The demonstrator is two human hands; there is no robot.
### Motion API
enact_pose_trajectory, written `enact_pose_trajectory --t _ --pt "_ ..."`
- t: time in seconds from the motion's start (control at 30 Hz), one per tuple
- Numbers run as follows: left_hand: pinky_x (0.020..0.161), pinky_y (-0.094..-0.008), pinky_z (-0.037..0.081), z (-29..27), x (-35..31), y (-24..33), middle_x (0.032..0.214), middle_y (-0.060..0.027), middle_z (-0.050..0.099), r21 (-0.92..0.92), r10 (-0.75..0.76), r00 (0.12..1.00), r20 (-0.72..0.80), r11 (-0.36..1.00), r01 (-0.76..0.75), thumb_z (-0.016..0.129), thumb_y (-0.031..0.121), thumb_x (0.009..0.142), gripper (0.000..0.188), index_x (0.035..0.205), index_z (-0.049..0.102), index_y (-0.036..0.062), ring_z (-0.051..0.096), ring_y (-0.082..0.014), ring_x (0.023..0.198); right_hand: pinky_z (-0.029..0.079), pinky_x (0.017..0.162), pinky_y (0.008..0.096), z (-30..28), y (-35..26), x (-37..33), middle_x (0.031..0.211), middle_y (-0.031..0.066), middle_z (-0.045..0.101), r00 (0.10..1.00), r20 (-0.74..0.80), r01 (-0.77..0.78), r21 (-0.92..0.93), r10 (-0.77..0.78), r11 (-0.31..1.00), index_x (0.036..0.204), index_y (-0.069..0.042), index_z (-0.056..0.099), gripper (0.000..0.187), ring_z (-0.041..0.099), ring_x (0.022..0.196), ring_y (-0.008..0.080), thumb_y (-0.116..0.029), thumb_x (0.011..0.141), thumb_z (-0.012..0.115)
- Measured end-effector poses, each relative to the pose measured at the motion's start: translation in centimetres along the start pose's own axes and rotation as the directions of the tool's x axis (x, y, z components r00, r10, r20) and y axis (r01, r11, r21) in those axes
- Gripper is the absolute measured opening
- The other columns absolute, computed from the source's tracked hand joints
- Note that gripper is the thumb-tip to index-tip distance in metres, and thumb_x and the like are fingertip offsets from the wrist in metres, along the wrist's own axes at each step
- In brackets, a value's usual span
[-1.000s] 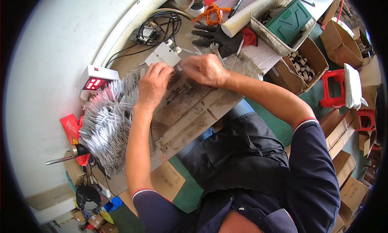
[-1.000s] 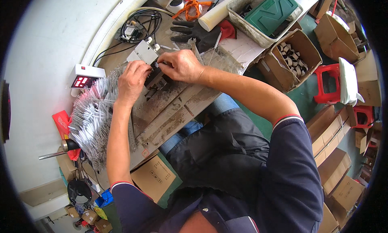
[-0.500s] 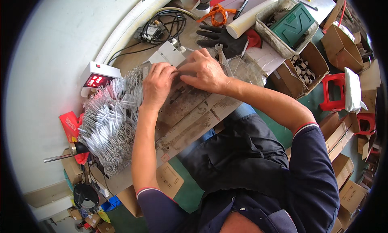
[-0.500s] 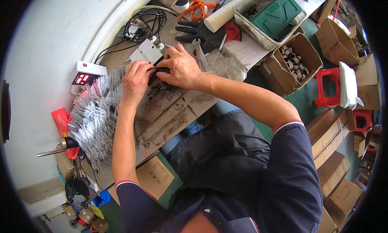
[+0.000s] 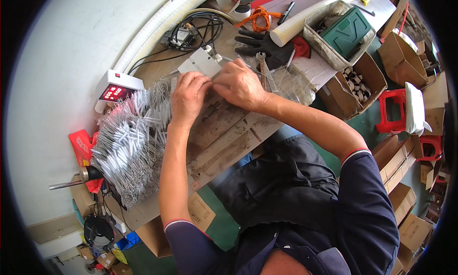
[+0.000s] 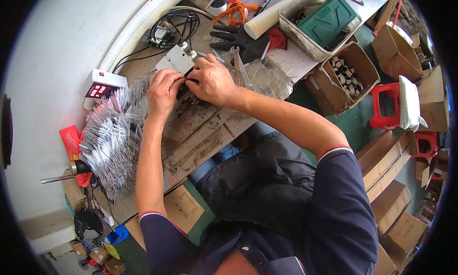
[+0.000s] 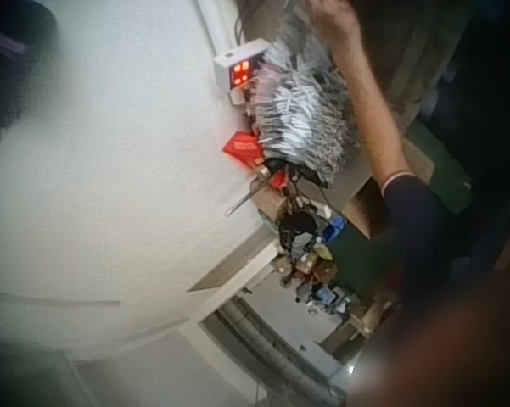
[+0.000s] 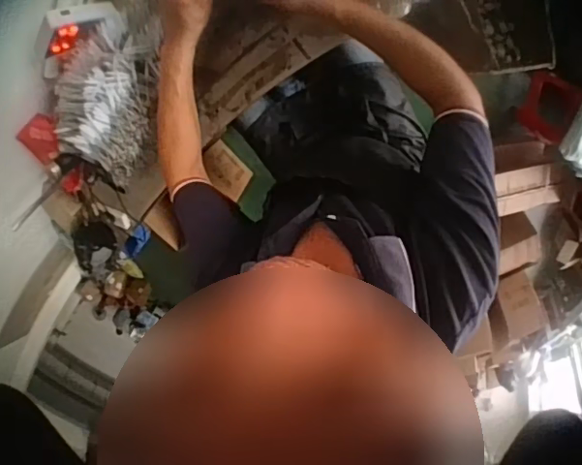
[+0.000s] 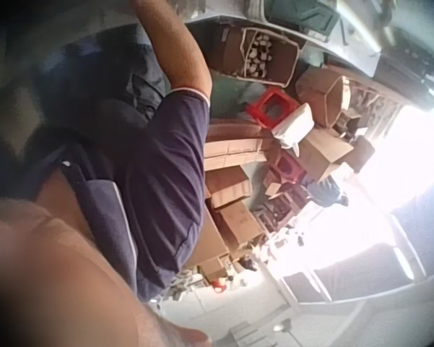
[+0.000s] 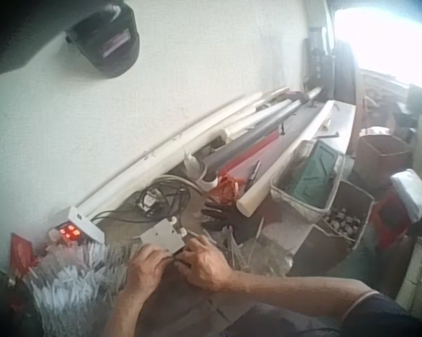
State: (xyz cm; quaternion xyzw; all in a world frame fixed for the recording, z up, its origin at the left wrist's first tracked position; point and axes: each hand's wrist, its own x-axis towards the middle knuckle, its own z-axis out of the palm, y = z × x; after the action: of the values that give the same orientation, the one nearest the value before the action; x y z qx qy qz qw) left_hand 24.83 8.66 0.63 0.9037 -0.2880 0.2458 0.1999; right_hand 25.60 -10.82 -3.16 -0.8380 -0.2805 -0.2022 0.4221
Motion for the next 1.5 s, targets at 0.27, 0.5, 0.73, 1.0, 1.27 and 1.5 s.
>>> enact_pose_trajectory --t 0.27,0.5,0.73,1.0,1.27,1.5 --pt "0.078 -0.0357 0.052 -1.2 0.4 0.3 0.098 -0.0062 0.066 -0.171 -0.125 0.991 0.056 0.976 0.133 0.080 0.003 0.075 0.026 0.098 0.069 0.0063 0.064 -0.0255 0.093 0.049 0.087 0.0394 0.2 0.1 -0.1 0.093 0.0094 0.063 1.000 -0.019 0.007 0.015 -0.006 1.000 0.091 -0.009 0.078 0.018 0.056 0.097 0.0297 -0.024 0.082 0.073" --pt "0.079 -0.0366 0.053 -1.3 1.2 0.1 0.098 -0.0033 0.064 -0.057 -0.091 0.982 0.166 0.993 0.102 0.079 0.006 0.072 0.024 0.093 0.068 0.0094 0.063 -0.0241 0.096 0.050 0.086 0.0396 0.3 0.5 -0.2 0.094 0.0095 0.064 1.000 -0.026 0.006 0.047 -0.005 0.999 0.091 -0.008 0.078 0.019 0.058 0.096 0.0289 -0.023 0.082 0.074" --pt "0.074 -0.0351 0.056 -1.2 0.8 0.1 0.097 -0.0004 0.063 0.066 0.099 0.986 0.131 0.992 -0.109 0.075 0.004 0.073 0.023 0.093 0.070 0.0131 0.063 -0.0208 0.095 0.051 0.084 0.0422 0.1 0.7 -0.3 0.095 0.0138 0.067 0.992 -0.052 -0.104 0.143 0.112 0.984 0.096 -0.004 0.074 0.022 0.063 0.095 0.0324 -0.022 0.084 0.073" --pt "0.073 -0.0341 0.057 -1.6 1.3 0.2 0.100 -0.0009 0.061 0.156 0.203 0.948 0.245 0.957 -0.246 0.067 0.002 0.077 0.023 0.097 0.070 0.0126 0.063 -0.0206 0.096 0.051 0.081 0.0419 -0.5 0.7 -0.3 0.094 0.0155 0.068 0.974 -0.062 -0.199 0.239 0.220 0.950 0.096 -0.001 0.071 0.021 0.063 0.093 0.0338 -0.019 0.086 0.072" --pt "0.073 -0.0354 0.056 -2.0 1.9 0.5 0.100 -0.0014 0.062 0.123 0.191 0.945 0.267 0.965 -0.230 0.074 0.003 0.078 0.025 0.101 0.070 0.0115 0.064 -0.0221 0.092 0.051 0.082 0.0424 0.2 1.0 -0.4 0.093 0.0151 0.068 0.973 -0.108 -0.181 0.209 0.206 0.961 0.095 -0.002 0.072 0.020 0.063 0.094 0.0339 -0.020 0.086 0.072" --pt "0.075 -0.0367 0.056 -2.3 3.2 0.3 0.097 -0.0028 0.063 0.092 0.228 0.902 0.367 0.956 -0.280 0.075 0.004 0.076 0.028 0.102 0.067 0.0088 0.064 -0.0232 0.093 0.051 0.083 0.0429 0.1 1.0 -0.5 0.093 0.0142 0.068 0.978 -0.096 -0.164 0.179 0.183 0.970 0.093 -0.003 0.071 0.018 0.063 0.095 0.0340 -0.020 0.087 0.070"
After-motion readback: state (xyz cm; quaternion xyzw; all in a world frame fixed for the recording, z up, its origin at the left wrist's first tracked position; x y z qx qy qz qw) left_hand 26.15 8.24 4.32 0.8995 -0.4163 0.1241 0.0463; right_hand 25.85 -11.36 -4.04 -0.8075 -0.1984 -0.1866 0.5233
